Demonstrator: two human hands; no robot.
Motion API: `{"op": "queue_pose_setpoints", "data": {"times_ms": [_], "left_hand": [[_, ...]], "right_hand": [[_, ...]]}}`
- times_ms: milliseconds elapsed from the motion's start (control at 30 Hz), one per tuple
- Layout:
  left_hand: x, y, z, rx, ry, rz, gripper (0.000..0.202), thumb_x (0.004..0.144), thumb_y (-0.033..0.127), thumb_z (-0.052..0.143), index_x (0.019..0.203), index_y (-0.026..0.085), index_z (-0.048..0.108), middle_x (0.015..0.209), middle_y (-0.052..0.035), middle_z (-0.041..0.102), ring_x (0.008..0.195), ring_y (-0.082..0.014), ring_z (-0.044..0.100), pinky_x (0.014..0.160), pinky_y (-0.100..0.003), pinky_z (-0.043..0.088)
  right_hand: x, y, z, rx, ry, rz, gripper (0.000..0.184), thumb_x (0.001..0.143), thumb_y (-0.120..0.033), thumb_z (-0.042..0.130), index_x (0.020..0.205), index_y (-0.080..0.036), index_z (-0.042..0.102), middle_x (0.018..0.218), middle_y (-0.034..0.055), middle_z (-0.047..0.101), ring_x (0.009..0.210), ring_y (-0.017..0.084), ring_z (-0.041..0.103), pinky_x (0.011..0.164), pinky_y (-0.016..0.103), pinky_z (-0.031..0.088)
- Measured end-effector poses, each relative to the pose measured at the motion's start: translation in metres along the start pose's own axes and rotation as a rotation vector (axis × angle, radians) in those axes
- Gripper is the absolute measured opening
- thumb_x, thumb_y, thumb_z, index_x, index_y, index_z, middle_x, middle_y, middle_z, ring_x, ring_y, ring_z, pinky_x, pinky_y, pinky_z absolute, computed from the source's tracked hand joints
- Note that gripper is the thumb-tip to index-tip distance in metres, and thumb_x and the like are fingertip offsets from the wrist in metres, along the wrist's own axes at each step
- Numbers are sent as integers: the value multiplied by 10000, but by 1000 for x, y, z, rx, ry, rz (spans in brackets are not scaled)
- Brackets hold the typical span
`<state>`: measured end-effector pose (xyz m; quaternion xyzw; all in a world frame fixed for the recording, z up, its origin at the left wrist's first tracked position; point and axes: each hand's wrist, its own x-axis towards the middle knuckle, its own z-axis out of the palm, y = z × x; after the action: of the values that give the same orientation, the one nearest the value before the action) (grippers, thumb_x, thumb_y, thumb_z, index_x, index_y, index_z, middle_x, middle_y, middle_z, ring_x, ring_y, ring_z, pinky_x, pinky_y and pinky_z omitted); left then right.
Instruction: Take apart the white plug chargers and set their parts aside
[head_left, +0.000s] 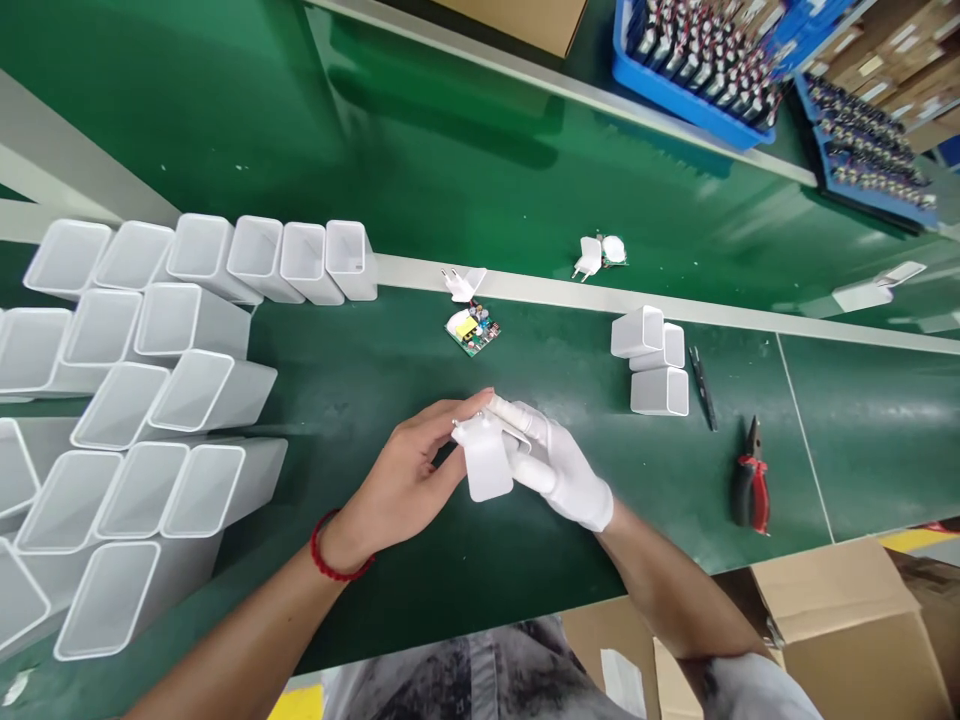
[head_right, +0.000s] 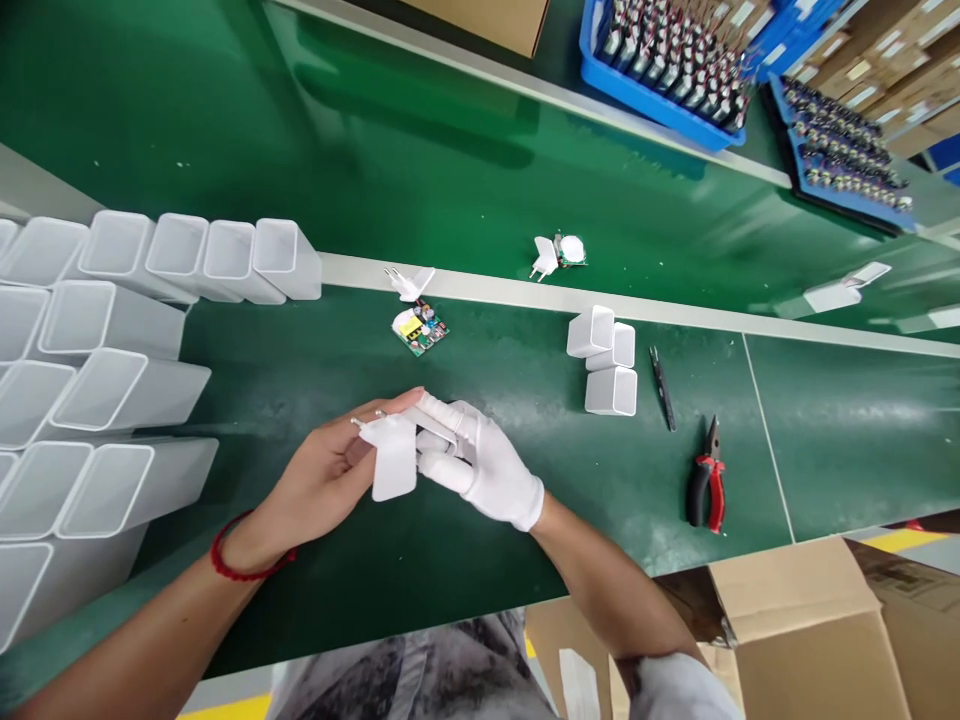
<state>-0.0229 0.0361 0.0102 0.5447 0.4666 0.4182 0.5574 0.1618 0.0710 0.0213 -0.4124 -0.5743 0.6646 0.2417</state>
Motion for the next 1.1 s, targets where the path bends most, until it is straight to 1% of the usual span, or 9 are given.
{"op": "queue_pose_setpoints", "data": {"times_ms": [267, 433, 533, 600, 700, 800, 867, 967, 1100], "left_hand": [[-4, 0, 2, 189, -35, 127, 433, 940, 224, 445, 1366, 269, 510, 1183, -95, 617, 955, -197, 626, 769, -274, 549], [1, 2, 4, 84, 62, -2, 368, 936, 320, 479, 1261, 213, 615, 1095, -85, 657, 804, -164, 620, 702, -251, 532], [7, 3, 4, -17, 82, -116, 377, 897, 394, 545, 1187, 182, 659, 1035, -65, 688, 766, -166, 624, 659, -238, 524], [9, 3, 6, -46, 70, -141, 374, 880, 409, 569, 1152, 177, 676, 994, -50, 699, 764, -170, 631, 654, -234, 521], [7, 3, 9, -44, 11, -117, 405, 885, 406, 565, 1219, 188, 632, 958, -39, 697, 805, -177, 643, 701, -253, 539], [5, 3, 8, 90, 21, -49, 560, 873, 409, 588, 1386, 217, 470, 979, -45, 680, 735, -154, 629, 627, -251, 551], [6, 2, 3, 309, 164, 84, 588, 858, 391, 615, 1399, 231, 447, 1017, -60, 663, 697, -148, 605, 568, -251, 539], [10, -2, -7, 624, 406, 357, 407, 864, 292, 612, 1263, 225, 570, 1036, -84, 638, 824, -199, 616, 710, -323, 558], [16, -9, -16, 793, 428, 507, 289, 869, 195, 594, 1158, 202, 601, 1004, -95, 624, 908, -242, 599, 827, -407, 530]], "right_hand": [[-4, 7, 5, 153, 102, -43, 456, 775, -494, 707, 1194, -317, 669, 1032, 24, 653, 978, 221, 600, 808, 345, 517], [0, 6, -7, 141, 1, 31, 572, 818, -581, 621, 1294, -263, 597, 1124, 51, 658, 916, 212, 618, 800, 368, 526], [-4, -5, -21, -114, 6, -69, 560, 886, -590, 506, 1319, -242, 572, 1233, 85, 607, 995, 234, 603, 837, 389, 514], [-10, -13, -23, -414, 70, -205, 584, 854, -539, 578, 1363, -257, 521, 1260, 95, 572, 1004, 240, 593, 845, 393, 506], [-15, -27, -18, -858, 75, -277, 676, 788, -381, 660, 1414, -235, 451, 1089, 98, 634, 857, 231, 613, 757, 361, 512], [-6, -47, -20, -1104, 71, -220, 526, 816, -307, 574, 1327, -181, 551, 921, 98, 671, 749, 232, 627, 684, 338, 504], [13, -63, -37, -1156, 213, -148, 416, 846, -324, 545, 1230, -184, 622, 904, 96, 687, 771, 242, 643, 706, 337, 506], [56, -84, -80, -1185, 485, -4, 398, 885, -367, 515, 1221, -178, 612, 963, 85, 711, 855, 246, 664, 779, 332, 508], [115, -89, -136, -1272, 594, 128, 465, 876, -334, 546, 1322, -203, 543, 1116, 70, 701, 1034, 243, 640, 953, 352, 443]]}}
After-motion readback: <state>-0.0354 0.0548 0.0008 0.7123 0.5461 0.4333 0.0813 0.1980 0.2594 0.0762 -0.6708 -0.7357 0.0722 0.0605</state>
